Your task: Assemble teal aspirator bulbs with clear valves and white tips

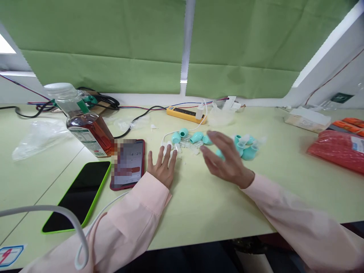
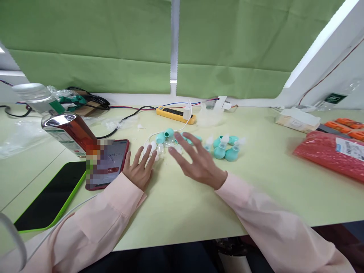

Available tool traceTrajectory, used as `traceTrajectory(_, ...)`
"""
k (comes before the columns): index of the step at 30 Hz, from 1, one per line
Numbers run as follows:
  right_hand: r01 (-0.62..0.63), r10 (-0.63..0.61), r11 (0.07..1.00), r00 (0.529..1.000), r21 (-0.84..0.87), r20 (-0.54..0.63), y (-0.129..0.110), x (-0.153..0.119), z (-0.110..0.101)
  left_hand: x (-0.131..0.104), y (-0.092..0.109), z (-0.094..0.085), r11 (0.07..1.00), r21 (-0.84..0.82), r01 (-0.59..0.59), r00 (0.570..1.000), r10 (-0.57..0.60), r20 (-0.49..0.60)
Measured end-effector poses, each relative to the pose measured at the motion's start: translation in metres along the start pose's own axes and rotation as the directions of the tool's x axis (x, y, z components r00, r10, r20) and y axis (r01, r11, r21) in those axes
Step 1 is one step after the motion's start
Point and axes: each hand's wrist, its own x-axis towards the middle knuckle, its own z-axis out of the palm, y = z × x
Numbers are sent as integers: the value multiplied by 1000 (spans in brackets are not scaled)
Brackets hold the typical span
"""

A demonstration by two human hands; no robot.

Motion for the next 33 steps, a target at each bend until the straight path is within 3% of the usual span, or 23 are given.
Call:
traceTrajectory(5,-60,55,998,936,3,348,-15,-6,34,-4,-4,8,999,15,-34,999,34,8)
traceTrajectory(9,-66,53,998,857,7,512,-11,-13,44,-3,-6,7,998,33,-46,999,46,12)
traceTrajectory(12,-96,59,994,859,46,508,-7,-17,44,-2,-7,5,998,31,-49,999,49,11)
traceTrajectory(16,-244,150,954,890,172,431,-5,-18,44,-3,-9,5,997,-2,-71,997,71,8)
traceTrajectory(20,-370,262,894,889,252,376,-7,-15,39,-1,-12,6,995,50,-88,996,90,-28)
traceTrajectory(22,-507,368,755,852,416,372,-11,-12,33,0,-11,4,993,87,-77,996,80,-36)
traceTrajectory(25,-696,448,376,715,612,537,-16,-7,24,3,-10,-4,992,104,-76,997,76,-4)
traceTrajectory(28,-794,393,66,578,605,716,-18,-2,16,5,-9,-10,995,48,-88,995,86,40)
traceTrajectory(30,-816,336,-101,510,569,792,-18,2,12,5,-9,-11,996,-50,-80,995,83,61)
traceTrajectory(33,-802,293,-245,473,544,831,-17,4,8,4,-10,-8,964,-264,-39,993,66,95)
